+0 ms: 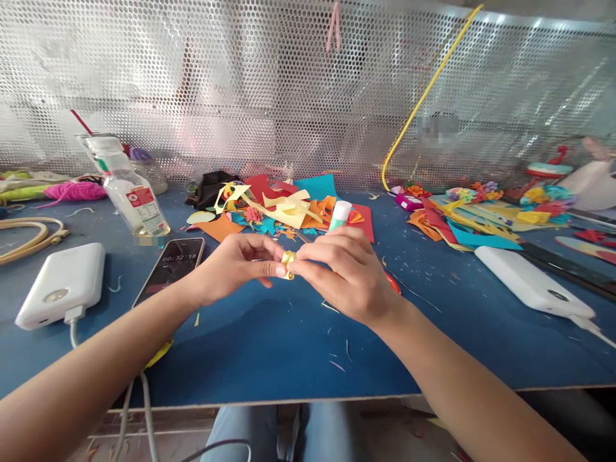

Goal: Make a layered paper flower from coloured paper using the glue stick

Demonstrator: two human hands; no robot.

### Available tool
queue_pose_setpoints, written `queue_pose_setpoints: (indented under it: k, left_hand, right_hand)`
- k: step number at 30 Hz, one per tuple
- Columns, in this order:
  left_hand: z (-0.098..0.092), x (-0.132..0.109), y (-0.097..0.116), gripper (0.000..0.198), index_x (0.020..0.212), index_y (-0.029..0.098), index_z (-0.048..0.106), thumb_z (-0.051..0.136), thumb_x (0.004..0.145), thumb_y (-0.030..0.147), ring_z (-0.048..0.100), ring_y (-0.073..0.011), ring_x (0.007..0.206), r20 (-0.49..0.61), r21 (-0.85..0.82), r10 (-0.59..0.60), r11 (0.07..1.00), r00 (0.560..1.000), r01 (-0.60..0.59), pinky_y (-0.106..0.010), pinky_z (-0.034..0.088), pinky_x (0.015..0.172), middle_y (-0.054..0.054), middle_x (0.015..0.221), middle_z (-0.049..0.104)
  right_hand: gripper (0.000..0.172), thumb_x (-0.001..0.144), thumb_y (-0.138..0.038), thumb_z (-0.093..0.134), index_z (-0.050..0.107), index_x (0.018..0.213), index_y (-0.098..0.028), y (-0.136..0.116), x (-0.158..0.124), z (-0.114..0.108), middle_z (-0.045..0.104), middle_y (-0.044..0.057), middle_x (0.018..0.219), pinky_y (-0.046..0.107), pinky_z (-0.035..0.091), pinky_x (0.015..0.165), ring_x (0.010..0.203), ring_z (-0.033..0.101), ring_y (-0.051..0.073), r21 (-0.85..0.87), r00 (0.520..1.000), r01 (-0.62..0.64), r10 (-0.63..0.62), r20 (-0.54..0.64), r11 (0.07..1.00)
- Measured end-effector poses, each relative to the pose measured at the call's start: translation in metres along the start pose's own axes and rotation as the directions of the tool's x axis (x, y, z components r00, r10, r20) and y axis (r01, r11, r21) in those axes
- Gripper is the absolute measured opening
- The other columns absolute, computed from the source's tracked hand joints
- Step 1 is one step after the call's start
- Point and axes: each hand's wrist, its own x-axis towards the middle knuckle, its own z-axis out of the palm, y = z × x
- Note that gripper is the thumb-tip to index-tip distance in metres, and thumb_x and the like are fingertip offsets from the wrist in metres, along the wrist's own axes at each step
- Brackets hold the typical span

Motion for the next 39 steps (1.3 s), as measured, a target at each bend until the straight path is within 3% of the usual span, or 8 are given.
queue_pose_setpoints:
  k: [4, 8, 11, 15, 20, 34, 37, 39]
  left_hand:
    - [-0.003, 0.000, -0.002, 0.013, 0.075, 0.016, 0.065, 0.068, 0.069, 0.027, 0.061, -0.0132, 0.061, -0.028, 0.056, -0.030, 0.998, 0.999, 0.031, -0.023, 0.055, 0.051, -0.002, 0.068, 0.064]
    - [0.003, -0.004, -0.002, 0.016, 0.079, 0.016, 0.067, 0.063, 0.074, 0.030, 0.059, -0.0118, 0.061, -0.142, 0.407, 0.190, 0.906, 0.971, -0.118, -0.018, 0.049, 0.047, -0.004, 0.074, 0.065]
    - [0.008, -0.006, -0.004, 0.014, 0.081, 0.017, 0.068, 0.060, 0.076, 0.026, 0.059, -0.0119, 0.063, -0.079, 0.618, 0.368, 0.747, 0.926, -0.244, -0.017, 0.047, 0.047, -0.005, 0.075, 0.066]
    - [0.011, -0.007, -0.007, 0.015, 0.082, 0.016, 0.068, 0.054, 0.078, 0.020, 0.058, -0.0116, 0.061, 0.032, 0.702, 0.446, 0.627, 0.894, -0.338, -0.020, 0.048, 0.053, -0.005, 0.076, 0.066]
    - [0.011, -0.007, -0.008, 0.017, 0.087, 0.018, 0.068, 0.052, 0.080, 0.020, 0.059, -0.0117, 0.064, 0.034, 0.709, 0.426, 0.627, 0.904, -0.323, -0.020, 0.048, 0.054, -0.005, 0.080, 0.066]
    - [0.008, -0.004, -0.007, 0.015, 0.067, 0.016, 0.068, 0.068, 0.067, 0.030, 0.059, -0.0129, 0.056, -0.190, 0.548, 0.233, 0.831, 0.954, -0.094, -0.017, 0.044, 0.041, -0.002, 0.063, 0.065]
    - [0.011, -0.005, -0.008, 0.012, 0.069, 0.016, 0.067, 0.064, 0.071, 0.028, 0.058, -0.0122, 0.058, -0.123, 0.599, 0.274, 0.786, 0.954, -0.149, -0.018, 0.046, 0.046, -0.002, 0.067, 0.065]
    - [0.012, -0.006, -0.008, 0.011, 0.072, 0.016, 0.066, 0.062, 0.074, 0.026, 0.059, -0.0130, 0.063, -0.117, 0.623, 0.333, 0.759, 0.936, -0.192, -0.020, 0.048, 0.051, -0.004, 0.072, 0.065]
  right_hand:
    - [0.010, 0.083, -0.019, 0.053, 0.059, 0.088, -0.024, 0.002, 0.001, 0.003, 0.061, 0.002, 0.093, 0.033, 0.041, 0.081, 0.090, 0.055, 0.016, 0.138, 0.988, -0.153, 0.149, 0.038, 0.979]
    - [0.014, 0.080, -0.030, 0.056, 0.058, 0.091, -0.023, 0.005, 0.002, 0.008, 0.056, 0.004, 0.096, 0.035, 0.043, 0.084, 0.096, 0.054, 0.017, 0.357, 0.879, -0.473, 0.462, 0.123, 0.805]
    - [0.012, 0.077, -0.031, 0.059, 0.060, 0.085, -0.022, 0.004, 0.001, 0.012, 0.057, 0.004, 0.096, 0.036, 0.042, 0.086, 0.096, 0.054, 0.018, 0.358, 0.829, -0.558, 0.512, 0.224, 0.748]
    - [0.005, 0.076, -0.024, 0.059, 0.061, 0.079, -0.020, 0.001, -0.001, 0.015, 0.061, 0.002, 0.091, 0.035, 0.040, 0.086, 0.089, 0.057, 0.016, 0.325, 0.819, -0.570, 0.494, 0.290, 0.755]
    - [0.005, 0.075, -0.024, 0.059, 0.060, 0.072, -0.020, 0.000, -0.002, 0.015, 0.062, 0.001, 0.090, 0.038, 0.036, 0.087, 0.087, 0.057, 0.016, 0.284, 0.802, -0.592, 0.515, 0.304, 0.754]
    - [0.017, 0.086, -0.023, 0.049, 0.061, 0.075, -0.022, -0.007, -0.002, 0.018, 0.062, -0.001, 0.089, 0.039, 0.024, 0.094, 0.087, 0.056, 0.014, 0.248, 0.883, -0.455, 0.397, 0.251, 0.855]
    - [0.014, 0.085, -0.026, 0.051, 0.061, 0.076, -0.022, -0.009, 0.000, 0.020, 0.061, 0.000, 0.088, 0.036, 0.031, 0.092, 0.087, 0.056, 0.013, 0.352, 0.870, -0.493, 0.441, 0.220, 0.796]
    - [0.012, 0.084, -0.030, 0.051, 0.060, 0.083, -0.023, -0.010, 0.000, 0.023, 0.059, 0.002, 0.095, 0.034, 0.036, 0.091, 0.097, 0.054, 0.015, 0.482, 0.810, -0.572, 0.548, 0.206, 0.664]
